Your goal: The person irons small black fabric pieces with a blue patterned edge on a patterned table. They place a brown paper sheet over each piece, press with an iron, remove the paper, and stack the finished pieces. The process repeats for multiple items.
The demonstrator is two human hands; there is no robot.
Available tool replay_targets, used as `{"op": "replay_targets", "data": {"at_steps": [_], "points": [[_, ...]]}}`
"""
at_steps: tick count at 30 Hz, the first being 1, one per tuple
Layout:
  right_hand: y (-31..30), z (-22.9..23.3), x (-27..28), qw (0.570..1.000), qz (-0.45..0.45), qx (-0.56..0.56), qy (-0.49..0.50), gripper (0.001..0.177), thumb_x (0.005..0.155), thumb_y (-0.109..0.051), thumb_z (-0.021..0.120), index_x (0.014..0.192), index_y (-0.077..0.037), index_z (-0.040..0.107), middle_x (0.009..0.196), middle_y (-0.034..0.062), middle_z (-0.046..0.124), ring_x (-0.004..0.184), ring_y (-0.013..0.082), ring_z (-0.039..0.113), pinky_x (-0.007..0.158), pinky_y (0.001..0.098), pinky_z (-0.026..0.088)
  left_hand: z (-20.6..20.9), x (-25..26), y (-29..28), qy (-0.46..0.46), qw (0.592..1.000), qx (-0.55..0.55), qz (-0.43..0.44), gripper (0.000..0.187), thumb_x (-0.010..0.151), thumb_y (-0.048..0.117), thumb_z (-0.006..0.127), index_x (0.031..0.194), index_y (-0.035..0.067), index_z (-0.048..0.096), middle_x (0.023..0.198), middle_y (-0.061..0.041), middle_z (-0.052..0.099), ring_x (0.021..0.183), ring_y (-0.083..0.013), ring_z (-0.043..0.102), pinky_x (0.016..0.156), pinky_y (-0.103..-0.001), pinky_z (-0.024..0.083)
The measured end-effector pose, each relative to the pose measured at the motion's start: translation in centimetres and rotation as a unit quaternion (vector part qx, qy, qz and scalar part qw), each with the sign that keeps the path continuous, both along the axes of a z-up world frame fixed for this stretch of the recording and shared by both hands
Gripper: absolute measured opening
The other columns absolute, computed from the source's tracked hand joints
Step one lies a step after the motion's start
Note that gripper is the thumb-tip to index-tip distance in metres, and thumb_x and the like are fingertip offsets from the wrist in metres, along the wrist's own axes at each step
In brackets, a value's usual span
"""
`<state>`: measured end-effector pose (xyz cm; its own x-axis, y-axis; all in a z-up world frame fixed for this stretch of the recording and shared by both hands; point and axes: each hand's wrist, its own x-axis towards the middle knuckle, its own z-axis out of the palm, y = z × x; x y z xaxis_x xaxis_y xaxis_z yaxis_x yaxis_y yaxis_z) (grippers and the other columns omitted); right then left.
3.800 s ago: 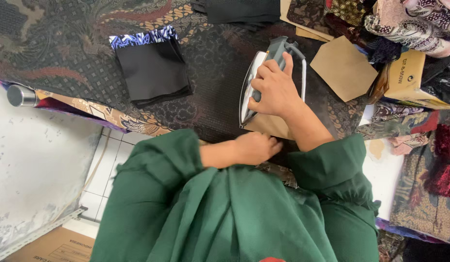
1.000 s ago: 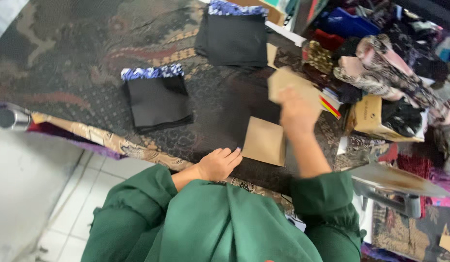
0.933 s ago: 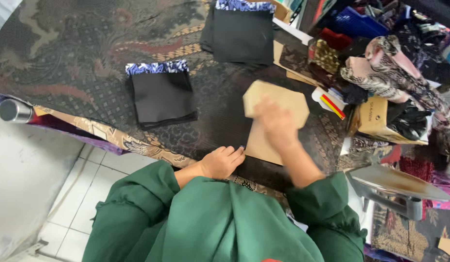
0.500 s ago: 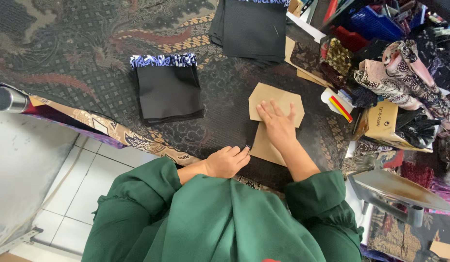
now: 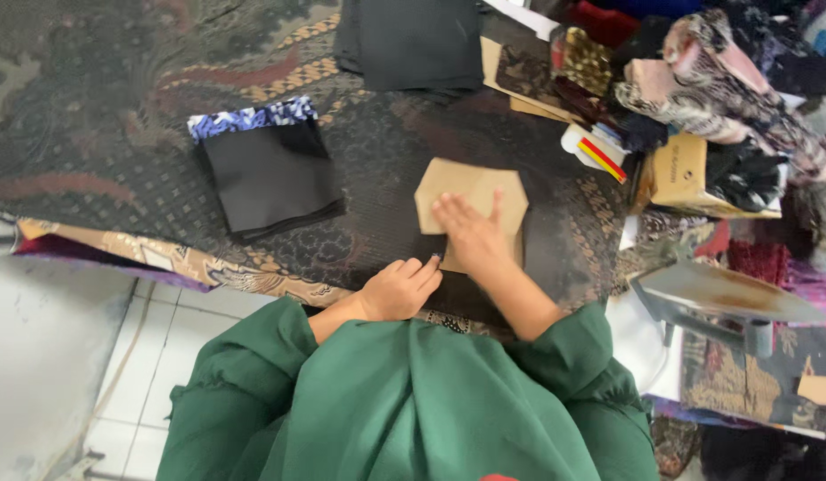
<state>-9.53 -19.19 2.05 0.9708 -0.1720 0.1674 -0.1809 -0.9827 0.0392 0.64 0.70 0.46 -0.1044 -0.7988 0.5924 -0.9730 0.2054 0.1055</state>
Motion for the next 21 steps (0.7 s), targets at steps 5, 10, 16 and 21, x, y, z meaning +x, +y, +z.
{"op": "replay_targets", "data": {"at_steps": [5,10,16,21], "points": [[0.4,2.5,-3.0,0.998,-0.023,0.061,-0.016,0.051,0.092,-0.006,0.055,0.141,-0.019,0.061,0.147,0.0009,0.06,0.138,0.0196,0.054,0.12,0.0709,0.008,0.2,0.0,-0.2,-0.009,1.0,0.006,-0.004,0.036,0.085,0.019,0.058,0.114,0.002,0.07,0.128,-0.015,0.069,0.088,-0.0209,0.059,0.071,-0.031,0.049],[-4.2,4.0,-11.1,0.978,-0.166,0.122,-0.023,0.057,0.094,-0.004,0.051,0.148,-0.022,0.056,0.154,0.0048,0.054,0.142,0.0213,0.052,0.123,0.0652,0.014,-0.2,-0.3,-0.2,0.015,1.0,0.009,-0.003,0.034,0.084,0.017,0.061,0.114,0.003,0.069,0.129,-0.013,0.069,0.086,-0.0211,0.059,0.071,-0.032,0.051],[0.8,-1.2,-15.0,0.975,-0.198,0.101,-0.003,0.059,0.094,-0.003,0.052,0.151,-0.015,0.048,0.157,0.0084,0.05,0.146,0.0208,0.045,0.12,0.0684,0.005,-0.1,-0.2,-0.5,0.012,1.0,0.006,-0.007,0.034,0.084,0.017,0.066,0.115,0.004,0.069,0.128,-0.014,0.07,0.086,-0.021,0.059,0.07,-0.032,0.051],[4.3,-2.5,-14.3,0.976,-0.171,0.123,-0.048,0.064,0.091,0.001,0.053,0.153,-0.013,0.046,0.158,0.0105,0.05,0.148,0.0244,0.045,0.124,0.0648,0.009,0.2,-0.3,-0.7,0.02,1.0,0.022,-0.002,0.033,0.084,0.015,0.065,0.115,0.004,0.069,0.128,-0.011,0.07,0.086,-0.0197,0.06,0.07,-0.032,0.051]]}}
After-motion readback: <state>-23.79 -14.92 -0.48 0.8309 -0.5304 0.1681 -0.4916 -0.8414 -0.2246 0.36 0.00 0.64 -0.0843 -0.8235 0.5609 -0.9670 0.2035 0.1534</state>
